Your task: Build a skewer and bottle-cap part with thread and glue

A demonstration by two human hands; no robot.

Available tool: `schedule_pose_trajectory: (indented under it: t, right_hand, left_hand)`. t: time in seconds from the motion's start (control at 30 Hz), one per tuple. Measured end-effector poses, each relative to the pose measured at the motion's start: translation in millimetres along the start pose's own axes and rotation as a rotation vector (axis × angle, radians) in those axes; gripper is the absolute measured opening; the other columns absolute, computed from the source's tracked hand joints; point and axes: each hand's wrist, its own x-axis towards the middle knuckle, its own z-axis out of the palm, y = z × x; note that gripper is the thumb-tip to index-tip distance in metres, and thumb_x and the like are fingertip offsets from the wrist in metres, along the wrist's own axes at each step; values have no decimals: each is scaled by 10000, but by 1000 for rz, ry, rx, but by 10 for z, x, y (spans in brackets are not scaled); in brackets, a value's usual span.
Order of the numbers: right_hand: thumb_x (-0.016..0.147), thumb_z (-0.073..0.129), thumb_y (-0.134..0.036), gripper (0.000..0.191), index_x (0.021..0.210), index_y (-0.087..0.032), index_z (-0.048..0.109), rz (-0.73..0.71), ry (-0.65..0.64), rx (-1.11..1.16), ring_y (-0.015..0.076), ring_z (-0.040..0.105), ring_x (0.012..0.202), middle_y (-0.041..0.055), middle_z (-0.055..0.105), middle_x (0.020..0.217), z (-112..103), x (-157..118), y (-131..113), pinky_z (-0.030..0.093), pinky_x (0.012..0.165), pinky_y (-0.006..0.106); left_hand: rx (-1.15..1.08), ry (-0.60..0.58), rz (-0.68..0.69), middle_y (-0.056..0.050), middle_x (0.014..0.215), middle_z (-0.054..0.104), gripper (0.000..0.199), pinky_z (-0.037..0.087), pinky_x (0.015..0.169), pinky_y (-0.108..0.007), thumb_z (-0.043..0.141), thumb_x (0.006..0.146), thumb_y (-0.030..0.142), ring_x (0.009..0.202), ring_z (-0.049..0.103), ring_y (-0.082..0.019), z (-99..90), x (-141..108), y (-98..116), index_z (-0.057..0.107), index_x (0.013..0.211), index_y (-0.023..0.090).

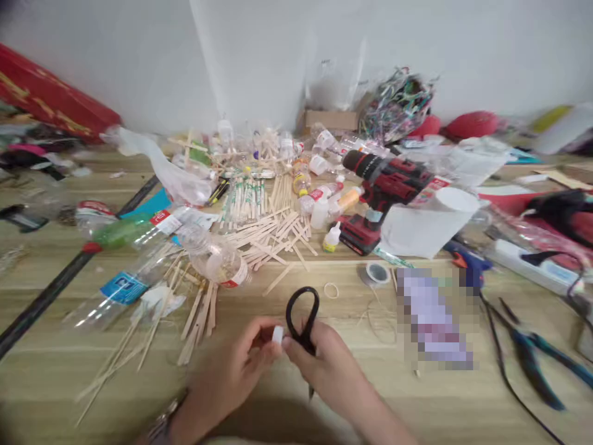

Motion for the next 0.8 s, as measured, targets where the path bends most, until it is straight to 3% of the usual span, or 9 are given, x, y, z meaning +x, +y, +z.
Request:
schedule_pose_trajectory:
  t: [0.07, 0.13, 0.23, 0.3, 0.43, 0.5, 0.63, 0.73, 0.8]
  right_hand:
    - [817, 587, -431, 276, 704, -212, 462, 41, -32, 128, 71, 343, 451, -74, 376, 551, 36, 14, 1, 288, 416, 209]
    - [765, 654, -470, 328, 714, -210, 461, 125, -85, 283, 52, 291, 431, -94, 347, 535, 46, 22, 3, 259, 404, 195]
    - [671, 744, -504, 425, 713, -205, 444, 349, -207, 576, 14, 190, 410, -113, 351, 524, -3, 21, 8, 169, 377, 160]
    - [631, 779, -474, 447, 700, -200, 432, 440, -261, 684, -3, 173, 405, -100, 413, 536, -53, 15, 14, 113, 369, 144]
    - [623, 793, -417, 413, 697, -193, 454, 513, -341, 756, -15, 151, 378, -98, 439, 513, -136, -4, 31, 60, 351, 128]
    - [617, 816, -410, 419, 678, -186, 467, 470, -274, 760, -15, 189, 371, -88, 466, 518, -182, 6, 45, 113, 338, 119]
    - [647, 844, -296, 322, 746, -169, 565, 267, 162, 822, 39, 446, 445, -36, 573, 619, -373, 163, 95, 417, 415, 155]
    - [689, 795, -142, 232, 752, -175, 574, 231, 281, 836, 93, 596, 561, -12, 617, 679, -597, 385, 139, 546, 557, 201]
    - [703, 755, -65, 219, 754, -177, 573, 216, 295, 841, 104, 613, 575, -11, 621, 675, -735, 523, 152, 572, 595, 223]
  left_hand:
    - [-30, -23, -49, -52, 824, 674, 461, 494, 648, -266, 431, 950, 555, 707, 634, -166, 19, 24, -28, 591, 1090, 146]
    - [49, -17, 30, -54, 862, 683, 381, 509, 683, -266, 465, 958, 496, 754, 647, -169, 21, 34, -37, 587, 1088, 160]
    - [345, 37, 397, -74, 1050, 684, 213, 509, 858, -277, 486, 980, 327, 978, 642, -177, -3, 36, -27, 567, 1125, 194]
    - [498, 52, 658, -72, 1090, 675, 178, 513, 871, -262, 441, 995, 242, 998, 639, -162, -21, 51, -32, 545, 1134, 202]
    - [695, 105, 873, -49, 1096, 675, 175, 528, 854, -256, 433, 986, 180, 966, 653, -149, -42, 95, -72, 513, 1136, 220]
    - [663, 164, 836, -63, 1088, 671, 172, 531, 860, -256, 467, 969, 170, 985, 657, -153, -51, 107, -91, 492, 1134, 213]
    - [526, 255, 571, -67, 1009, 671, 205, 544, 814, -284, 587, 868, 105, 929, 669, -175, -64, 144, -113, 489, 1018, 205]
    - [540, 146, 380, -41, 926, 673, 206, 543, 765, -303, 618, 835, 85, 834, 663, -179, -75, 212, -103, 537, 989, 197]
    - [568, 56, 330, -49, 970, 675, 178, 533, 814, -328, 596, 874, 115, 899, 657, -192, -91, 272, -87, 579, 1031, 197]
